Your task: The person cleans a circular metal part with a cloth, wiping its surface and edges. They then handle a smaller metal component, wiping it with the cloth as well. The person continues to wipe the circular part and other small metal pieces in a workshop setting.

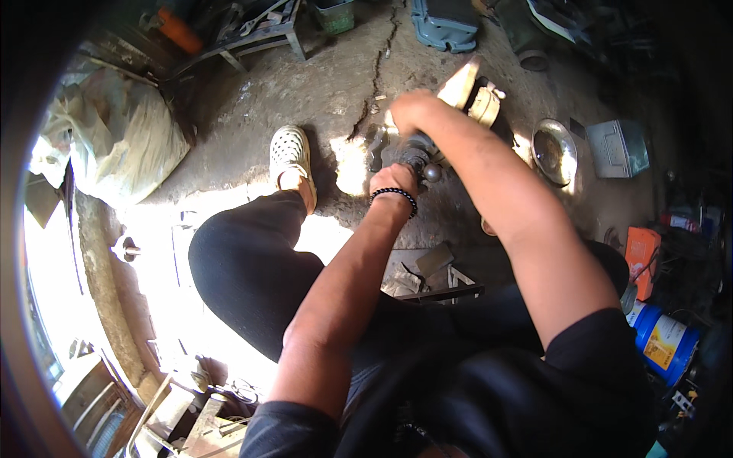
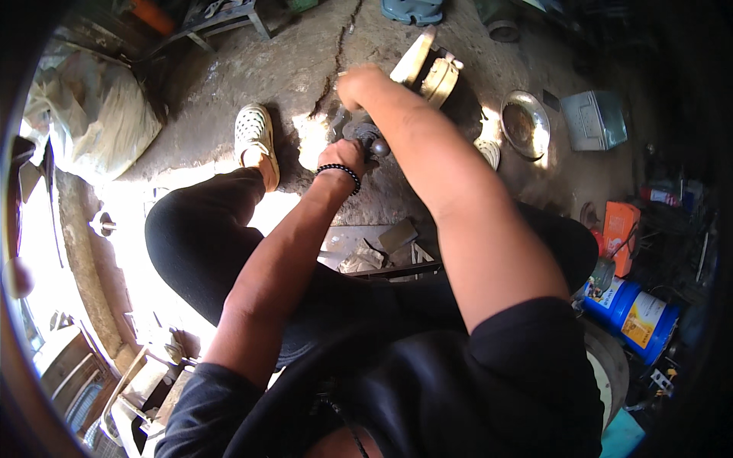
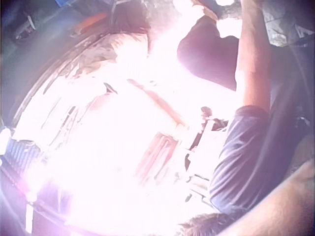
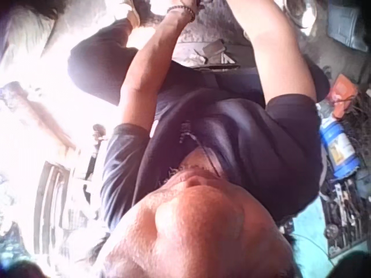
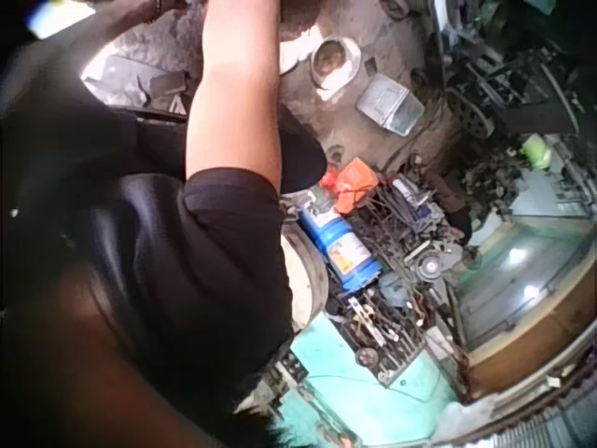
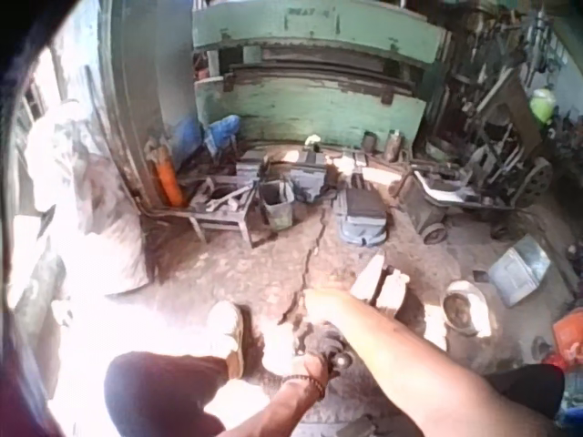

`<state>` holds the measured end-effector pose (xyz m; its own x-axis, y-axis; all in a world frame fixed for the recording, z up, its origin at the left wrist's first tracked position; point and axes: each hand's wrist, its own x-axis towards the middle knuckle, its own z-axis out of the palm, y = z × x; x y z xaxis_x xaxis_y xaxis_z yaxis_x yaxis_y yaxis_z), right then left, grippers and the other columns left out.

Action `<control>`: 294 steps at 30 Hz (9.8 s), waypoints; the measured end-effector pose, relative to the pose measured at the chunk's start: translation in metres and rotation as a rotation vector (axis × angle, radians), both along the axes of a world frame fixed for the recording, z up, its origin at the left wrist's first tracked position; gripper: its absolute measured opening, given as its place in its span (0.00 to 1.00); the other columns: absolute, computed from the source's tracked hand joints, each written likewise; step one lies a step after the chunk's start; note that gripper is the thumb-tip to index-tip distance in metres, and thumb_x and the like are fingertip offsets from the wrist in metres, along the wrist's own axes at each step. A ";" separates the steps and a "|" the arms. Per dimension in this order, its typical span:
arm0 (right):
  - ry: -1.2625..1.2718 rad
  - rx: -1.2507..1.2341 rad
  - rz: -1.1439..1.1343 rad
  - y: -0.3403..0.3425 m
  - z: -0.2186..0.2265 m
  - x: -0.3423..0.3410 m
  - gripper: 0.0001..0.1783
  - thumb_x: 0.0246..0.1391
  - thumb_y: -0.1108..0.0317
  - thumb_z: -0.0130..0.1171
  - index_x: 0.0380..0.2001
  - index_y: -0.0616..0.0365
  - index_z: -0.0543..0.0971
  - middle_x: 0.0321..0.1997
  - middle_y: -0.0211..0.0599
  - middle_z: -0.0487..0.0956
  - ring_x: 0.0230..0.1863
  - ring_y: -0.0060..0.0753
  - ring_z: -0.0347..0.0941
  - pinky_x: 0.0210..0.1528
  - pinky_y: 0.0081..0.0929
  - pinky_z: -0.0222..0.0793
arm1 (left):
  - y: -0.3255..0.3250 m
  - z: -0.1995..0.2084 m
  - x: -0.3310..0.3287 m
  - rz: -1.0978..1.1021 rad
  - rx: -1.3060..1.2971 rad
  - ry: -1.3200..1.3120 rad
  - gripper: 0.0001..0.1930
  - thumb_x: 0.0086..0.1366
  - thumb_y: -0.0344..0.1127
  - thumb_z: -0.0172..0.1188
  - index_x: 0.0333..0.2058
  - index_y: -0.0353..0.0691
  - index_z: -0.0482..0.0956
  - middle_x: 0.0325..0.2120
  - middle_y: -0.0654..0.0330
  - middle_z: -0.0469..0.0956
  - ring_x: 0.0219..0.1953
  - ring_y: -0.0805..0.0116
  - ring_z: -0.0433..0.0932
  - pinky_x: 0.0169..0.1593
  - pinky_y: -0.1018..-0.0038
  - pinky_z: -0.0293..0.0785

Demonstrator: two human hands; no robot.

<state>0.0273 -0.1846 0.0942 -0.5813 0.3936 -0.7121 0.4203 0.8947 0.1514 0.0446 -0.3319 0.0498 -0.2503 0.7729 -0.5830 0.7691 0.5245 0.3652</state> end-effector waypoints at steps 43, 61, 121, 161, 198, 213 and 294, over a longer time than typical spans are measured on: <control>0.146 -0.244 0.383 -0.012 0.000 0.072 0.29 0.50 0.69 0.56 0.58 0.39 0.77 0.44 0.45 0.81 0.47 0.49 0.78 0.50 0.42 0.73 | -0.005 -0.008 -0.015 0.017 -0.008 0.026 0.12 0.68 0.36 0.53 0.45 0.48 0.85 0.45 0.59 0.83 0.49 0.63 0.82 0.47 0.69 0.80; 0.700 -0.104 -0.131 -0.040 -0.022 0.176 0.27 0.55 0.68 0.56 0.59 0.42 0.75 0.41 0.45 0.78 0.39 0.52 0.79 0.40 0.45 0.77 | -0.001 -0.005 -0.015 -0.038 -0.028 -0.001 0.20 0.58 0.51 0.67 0.44 0.45 0.85 0.44 0.56 0.83 0.48 0.58 0.82 0.50 0.66 0.79; 0.875 -0.189 -0.236 -0.055 -0.046 0.180 0.34 0.53 0.73 0.57 0.64 0.38 0.70 0.40 0.44 0.77 0.40 0.52 0.78 0.44 0.44 0.76 | -0.006 -0.017 -0.057 0.174 -0.050 -0.171 0.16 0.56 0.43 0.62 0.30 0.33 0.82 0.22 0.52 0.81 0.26 0.62 0.79 0.35 0.66 0.76; 1.190 -0.678 -1.672 -0.060 -0.080 0.235 0.22 0.64 0.51 0.56 0.55 0.49 0.72 0.39 0.28 0.78 0.37 0.22 0.75 0.37 0.23 0.70 | -0.040 -0.119 -0.108 0.554 0.213 -0.420 0.33 0.71 0.62 0.43 0.56 0.38 0.75 0.45 0.43 0.81 0.49 0.55 0.80 0.52 0.66 0.74; 1.574 0.321 -1.664 0.015 -0.137 0.127 0.46 0.65 0.41 0.42 0.69 0.72 0.53 0.74 0.61 0.53 0.76 0.53 0.44 0.76 0.39 0.38 | -0.011 -0.102 -0.038 0.275 0.636 -0.227 0.19 0.62 0.50 0.63 0.40 0.40 0.73 0.26 0.45 0.79 0.31 0.43 0.80 0.36 0.60 0.75; 1.577 0.393 -1.620 0.014 -0.144 0.127 0.44 0.64 0.43 0.45 0.67 0.73 0.56 0.71 0.62 0.58 0.74 0.55 0.51 0.75 0.40 0.43 | -0.035 -0.107 -0.099 0.406 0.640 -0.159 0.22 0.68 0.52 0.56 0.47 0.39 0.80 0.34 0.47 0.83 0.36 0.49 0.83 0.42 0.64 0.79; 1.547 0.426 -1.590 0.016 -0.161 0.126 0.48 0.62 0.37 0.46 0.63 0.77 0.62 0.66 0.67 0.64 0.70 0.60 0.57 0.72 0.40 0.49 | 0.106 -0.016 -0.047 -0.882 0.213 0.180 0.13 0.63 0.49 0.58 0.43 0.54 0.82 0.40 0.62 0.83 0.43 0.57 0.82 0.47 0.61 0.80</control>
<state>0.1532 -0.1686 -0.0671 0.4105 0.9101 0.0567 0.4802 -0.1629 -0.8619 -0.0024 -0.2255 0.0341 0.4071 0.8131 -0.4161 0.9126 -0.3427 0.2232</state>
